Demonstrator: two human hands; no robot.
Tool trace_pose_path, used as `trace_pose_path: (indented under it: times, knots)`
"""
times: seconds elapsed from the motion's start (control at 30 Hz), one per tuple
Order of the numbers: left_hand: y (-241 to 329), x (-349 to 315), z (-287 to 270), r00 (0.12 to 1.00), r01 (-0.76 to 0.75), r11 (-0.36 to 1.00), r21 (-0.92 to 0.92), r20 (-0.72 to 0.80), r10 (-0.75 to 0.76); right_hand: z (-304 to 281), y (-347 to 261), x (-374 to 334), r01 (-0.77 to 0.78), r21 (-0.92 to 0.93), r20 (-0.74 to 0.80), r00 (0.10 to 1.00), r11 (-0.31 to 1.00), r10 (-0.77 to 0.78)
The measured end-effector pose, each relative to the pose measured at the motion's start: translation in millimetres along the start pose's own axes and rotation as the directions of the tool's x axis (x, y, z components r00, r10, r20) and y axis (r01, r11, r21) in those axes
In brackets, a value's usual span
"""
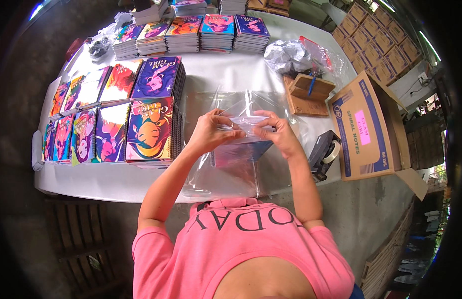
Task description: The person prepares plastic bags on a table, sorts through stacks of spiral notebooks, and inserts groups of them into the bags before placing the bags into a cardboard box using a tape dispenser.
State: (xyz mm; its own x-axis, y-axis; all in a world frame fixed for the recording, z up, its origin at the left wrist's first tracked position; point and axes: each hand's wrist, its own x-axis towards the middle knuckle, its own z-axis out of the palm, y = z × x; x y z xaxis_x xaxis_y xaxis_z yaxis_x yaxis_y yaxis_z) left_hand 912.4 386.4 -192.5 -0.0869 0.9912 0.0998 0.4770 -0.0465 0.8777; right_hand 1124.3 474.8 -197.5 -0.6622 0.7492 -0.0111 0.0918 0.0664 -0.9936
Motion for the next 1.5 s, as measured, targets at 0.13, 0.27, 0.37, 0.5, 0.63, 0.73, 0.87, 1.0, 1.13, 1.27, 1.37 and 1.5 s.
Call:
trace_pose_path:
  times: [0.13, 0.27, 0.37, 0.5, 0.63, 0.73, 0.87, 1.0, 1.13, 1.27, 1.37, 1.5]
  knots:
    - [3.0, 13.7, 1.9, 0.997, 0.066, 0.993, -0.101, -0.040, -0.070, -4.3, -1.7, 15.1, -0.113, 0.107, 0.004, 0.994, 0.988, 0.113]
    - [-3.9, 24.5, 6.8, 0.989, 0.000, 0.985, -0.171, -0.145, -0.025, -4.6, 1.1, 26.8, -0.131, 0.097, -0.019, 0.991, 0.987, 0.133]
    - [6.6, 26.7, 2.7, 0.983, 0.035, 0.992, -0.119, -0.173, -0.056, 5.4, -15.9, 23.2, -0.065, 0.067, -0.053, 0.996, 0.996, 0.069]
    - [14.4, 27.0, -0.8, 0.980, 0.048, 0.996, -0.079, -0.189, -0.062, 7.7, -28.4, 29.8, -0.085, -0.056, -0.031, 0.996, 0.995, 0.084]
    - [-5.5, 27.5, 2.3, 0.986, -0.031, 0.976, -0.216, -0.169, -0.006, 1.8, -17.6, 39.3, -0.120, 0.076, 0.042, 0.992, 0.990, 0.117]
    - [-27.7, 29.8, 1.2, 0.999, 0.009, 0.975, -0.220, 0.042, 0.000, 0.2, -11.3, 40.3, -0.107, 0.052, 0.050, 0.993, 0.993, 0.105]
    - [-3.1, 28.6, -4.7, 0.955, 0.295, 0.940, -0.169, 0.089, -0.284, -7.4, -12.2, 35.6, -0.120, 0.056, 0.078, 0.990, 0.991, 0.116]
    - [-3.1, 31.7, -2.7, 0.958, 0.281, 0.955, -0.098, 0.085, -0.274, -10.6, -7.6, 38.3, -0.198, -0.124, 0.176, 0.960, 0.972, 0.218]
    - [-9.0, 30.0, -16.1, 0.939, 0.303, 0.908, -0.291, 0.256, -0.231, -7.8, -11.6, 40.1, -0.255, -0.072, 0.126, 0.957, 0.964, 0.262]
    - [-12.7, 20.0, -7.0, 1.000, -0.016, 0.991, -0.137, -0.010, 0.014, 2.4, -15.7, 30.8, -0.044, -0.303, 0.009, 0.999, 0.952, 0.049]
    - [-0.6, 17.7, -8.0, 0.975, -0.219, 0.941, 0.257, 0.016, 0.222, 11.9, -16.9, 20.7, 0.193, -0.613, 0.009, 0.972, 0.767, -0.237]
    - [12.9, 1.7, -1.0, 0.948, -0.317, 0.896, 0.312, 0.081, 0.308, 24.5, -30.7, 8.8, 0.204, -0.852, 0.020, 0.933, 0.483, -0.359]
